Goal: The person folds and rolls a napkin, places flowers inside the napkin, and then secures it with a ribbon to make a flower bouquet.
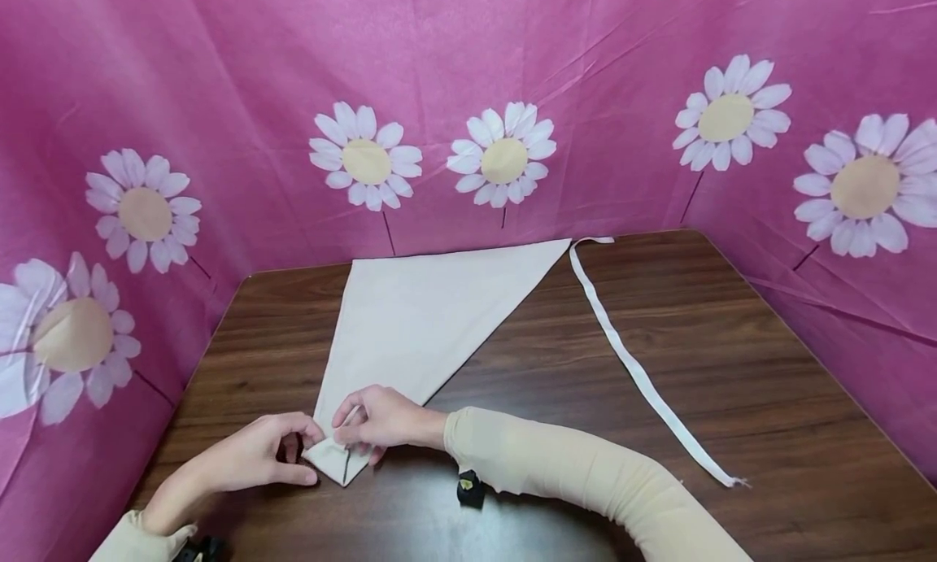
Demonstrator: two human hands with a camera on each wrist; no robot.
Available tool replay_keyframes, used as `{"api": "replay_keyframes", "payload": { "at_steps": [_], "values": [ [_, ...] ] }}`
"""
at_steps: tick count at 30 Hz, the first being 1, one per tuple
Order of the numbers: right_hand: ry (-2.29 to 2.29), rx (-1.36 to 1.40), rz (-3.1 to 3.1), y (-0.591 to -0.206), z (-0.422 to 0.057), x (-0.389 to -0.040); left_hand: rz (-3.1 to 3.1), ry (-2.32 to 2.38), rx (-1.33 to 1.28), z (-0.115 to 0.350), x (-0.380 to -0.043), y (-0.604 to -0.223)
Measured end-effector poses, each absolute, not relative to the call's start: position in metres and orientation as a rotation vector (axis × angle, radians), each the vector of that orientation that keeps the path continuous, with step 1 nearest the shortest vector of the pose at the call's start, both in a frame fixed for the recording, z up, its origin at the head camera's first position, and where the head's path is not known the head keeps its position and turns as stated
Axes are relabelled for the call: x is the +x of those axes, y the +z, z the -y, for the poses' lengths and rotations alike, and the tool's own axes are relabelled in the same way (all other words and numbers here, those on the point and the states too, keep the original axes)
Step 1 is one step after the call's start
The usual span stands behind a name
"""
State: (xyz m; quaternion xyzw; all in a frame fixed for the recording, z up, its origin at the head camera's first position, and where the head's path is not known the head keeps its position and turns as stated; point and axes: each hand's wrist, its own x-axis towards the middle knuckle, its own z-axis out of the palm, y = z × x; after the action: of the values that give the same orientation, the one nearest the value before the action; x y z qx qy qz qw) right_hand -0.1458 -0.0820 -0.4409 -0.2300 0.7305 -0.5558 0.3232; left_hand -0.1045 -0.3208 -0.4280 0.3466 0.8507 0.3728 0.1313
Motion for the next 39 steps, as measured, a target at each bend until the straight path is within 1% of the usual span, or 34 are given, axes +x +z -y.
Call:
{"api": "replay_keyframes", "payload": {
  "at_steps": [5, 9, 15, 28, 39],
  "values": [
    [-1.508, -0.555, -1.857, -0.441, 0.083, -0.15, -2.553, 1.058, 1.126, 0.322, -0.107, -0.431],
    [-1.494, -0.565, -1.886, -0.443, 0.083, -0.152, -2.604, 1.032, 1.155, 0.321, -0.108, -0.432],
    [-1.433, -0.61, -2.011, -0.445, 0.081, -0.151, -2.597, 1.093, 1.161, 0.317, -0.11, -0.43],
    [-1.408, -0.633, -2.018, -0.444, 0.08, -0.146, -2.514, 1.27, 1.119, 0.317, -0.111, -0.426],
    [-1.465, -0.553, -1.829, -0.443, 0.082, -0.142, -2.577, 1.3, 1.081, 0.316, -0.108, -0.43]
  ]
}}
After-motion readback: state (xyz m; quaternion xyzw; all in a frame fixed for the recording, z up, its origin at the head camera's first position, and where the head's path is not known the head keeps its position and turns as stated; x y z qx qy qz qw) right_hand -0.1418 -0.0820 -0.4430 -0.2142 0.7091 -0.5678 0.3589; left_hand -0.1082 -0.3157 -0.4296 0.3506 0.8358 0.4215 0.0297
